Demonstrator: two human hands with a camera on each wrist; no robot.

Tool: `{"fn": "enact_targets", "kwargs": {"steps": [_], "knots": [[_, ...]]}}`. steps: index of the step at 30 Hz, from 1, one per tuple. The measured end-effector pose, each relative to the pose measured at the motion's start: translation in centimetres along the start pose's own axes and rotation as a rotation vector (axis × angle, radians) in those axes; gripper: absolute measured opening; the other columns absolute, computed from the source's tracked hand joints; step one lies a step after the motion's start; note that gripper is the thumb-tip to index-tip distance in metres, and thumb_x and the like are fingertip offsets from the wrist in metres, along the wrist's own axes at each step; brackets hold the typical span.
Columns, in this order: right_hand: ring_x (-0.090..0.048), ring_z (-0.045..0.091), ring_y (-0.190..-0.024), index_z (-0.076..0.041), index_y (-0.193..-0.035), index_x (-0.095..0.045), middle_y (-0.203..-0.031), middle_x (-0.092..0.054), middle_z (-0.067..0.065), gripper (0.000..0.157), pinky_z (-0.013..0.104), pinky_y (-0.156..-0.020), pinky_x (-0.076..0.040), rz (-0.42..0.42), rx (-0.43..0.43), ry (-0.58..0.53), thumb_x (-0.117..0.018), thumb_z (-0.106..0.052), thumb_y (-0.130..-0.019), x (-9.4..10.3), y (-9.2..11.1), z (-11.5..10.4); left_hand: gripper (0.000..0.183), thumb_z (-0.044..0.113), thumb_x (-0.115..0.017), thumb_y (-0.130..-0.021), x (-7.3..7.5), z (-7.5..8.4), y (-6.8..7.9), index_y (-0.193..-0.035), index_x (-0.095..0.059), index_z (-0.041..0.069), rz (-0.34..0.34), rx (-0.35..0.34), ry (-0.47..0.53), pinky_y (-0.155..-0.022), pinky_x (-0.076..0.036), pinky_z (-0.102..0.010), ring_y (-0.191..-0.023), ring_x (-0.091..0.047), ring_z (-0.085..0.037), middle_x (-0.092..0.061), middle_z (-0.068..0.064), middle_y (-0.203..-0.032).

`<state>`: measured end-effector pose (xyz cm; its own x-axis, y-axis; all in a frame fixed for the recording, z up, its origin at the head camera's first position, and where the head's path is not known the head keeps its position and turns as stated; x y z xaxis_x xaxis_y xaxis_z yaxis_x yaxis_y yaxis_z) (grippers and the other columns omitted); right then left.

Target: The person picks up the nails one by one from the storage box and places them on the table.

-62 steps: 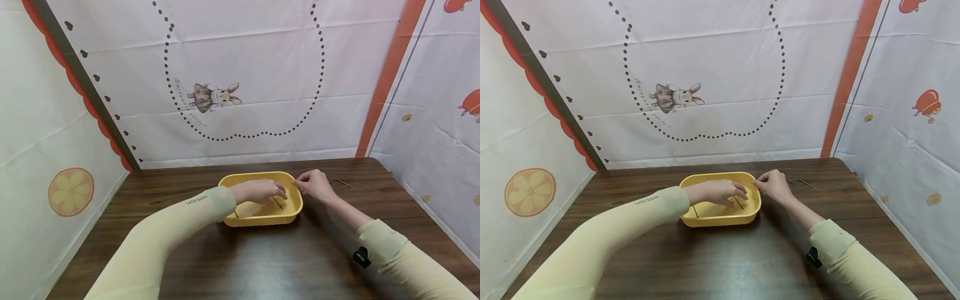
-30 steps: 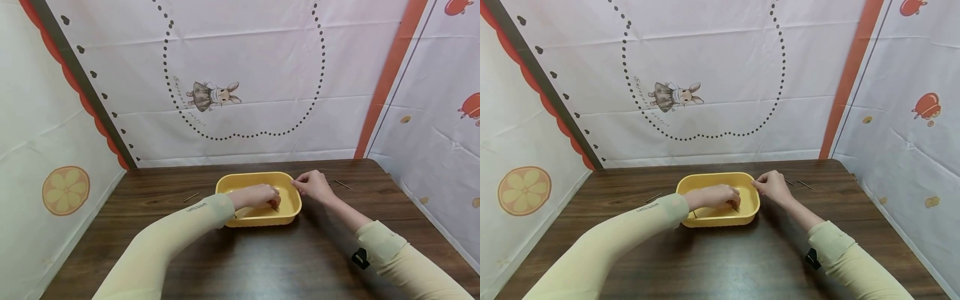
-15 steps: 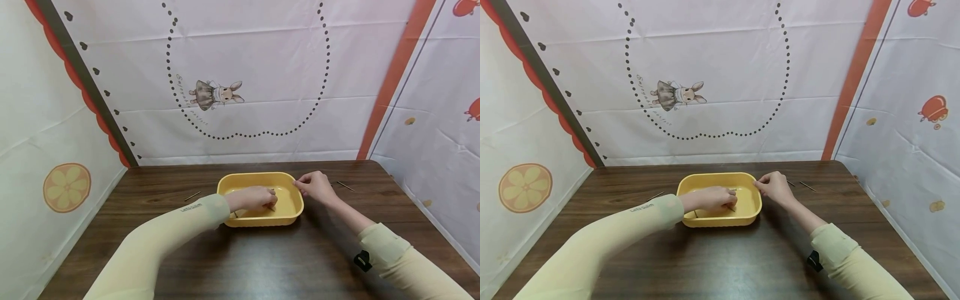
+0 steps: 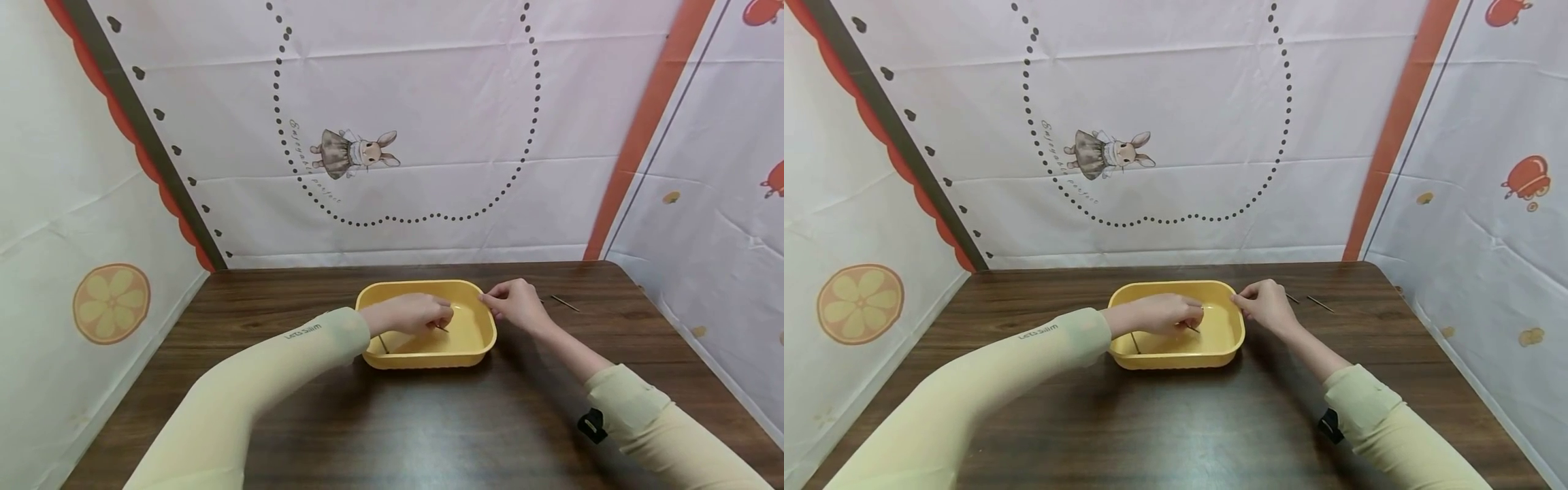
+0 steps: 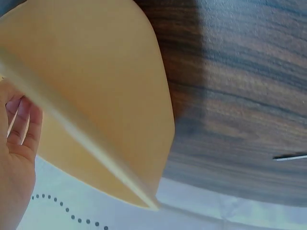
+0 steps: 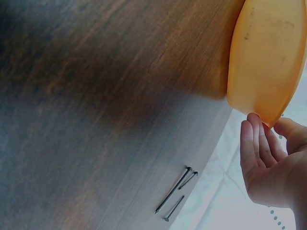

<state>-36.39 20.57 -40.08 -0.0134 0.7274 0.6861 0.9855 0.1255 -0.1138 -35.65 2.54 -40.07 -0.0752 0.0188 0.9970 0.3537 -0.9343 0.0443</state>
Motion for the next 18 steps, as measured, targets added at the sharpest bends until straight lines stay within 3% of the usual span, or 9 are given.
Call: {"fn": "enact_targets", "kwargs": {"steps": [7,18], "knots": [[-0.071,0.022,-0.071,0.001,-0.096,-0.076,-0.083,-0.074,0.012,0.027,0.036,-0.067,-0.064,-0.006,0.002,0.004,-0.069,-0.024,-0.093,0.0,0.0,-0.2,0.019,-0.008,-0.058,-0.081,1.8,-0.7,1.0,-0.089,-0.061,0.008,0.047,0.000,-0.006,-0.067,-0.041,-0.017,-0.078,-0.049,-0.008,-0.057,-0.001,-0.086],[-0.071,0.022,-0.071,0.002,-0.095,-0.076,-0.084,-0.074,0.012,0.025,0.035,-0.067,-0.064,-0.007,-0.008,-0.002,-0.069,-0.022,-0.093,0.1,0.2,-0.2,0.017,-0.008,-0.056,-0.086,3.4,-1.7,2.4,-0.091,-0.067,0.003,0.047,0.057,0.016,-0.067,-0.042,-0.020,-0.077,-0.049,-0.010,-0.060,-0.002,-0.086]]}}
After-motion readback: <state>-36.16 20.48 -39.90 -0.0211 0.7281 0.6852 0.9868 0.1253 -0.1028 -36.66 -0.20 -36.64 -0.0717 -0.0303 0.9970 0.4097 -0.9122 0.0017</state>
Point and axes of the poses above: each hand's wrist, its own y-axis away from the middle knuckle, its own x-axis out of the back of the hand, z = x × y, the point moved 6 cm from there along -y, towards the middle knuckle
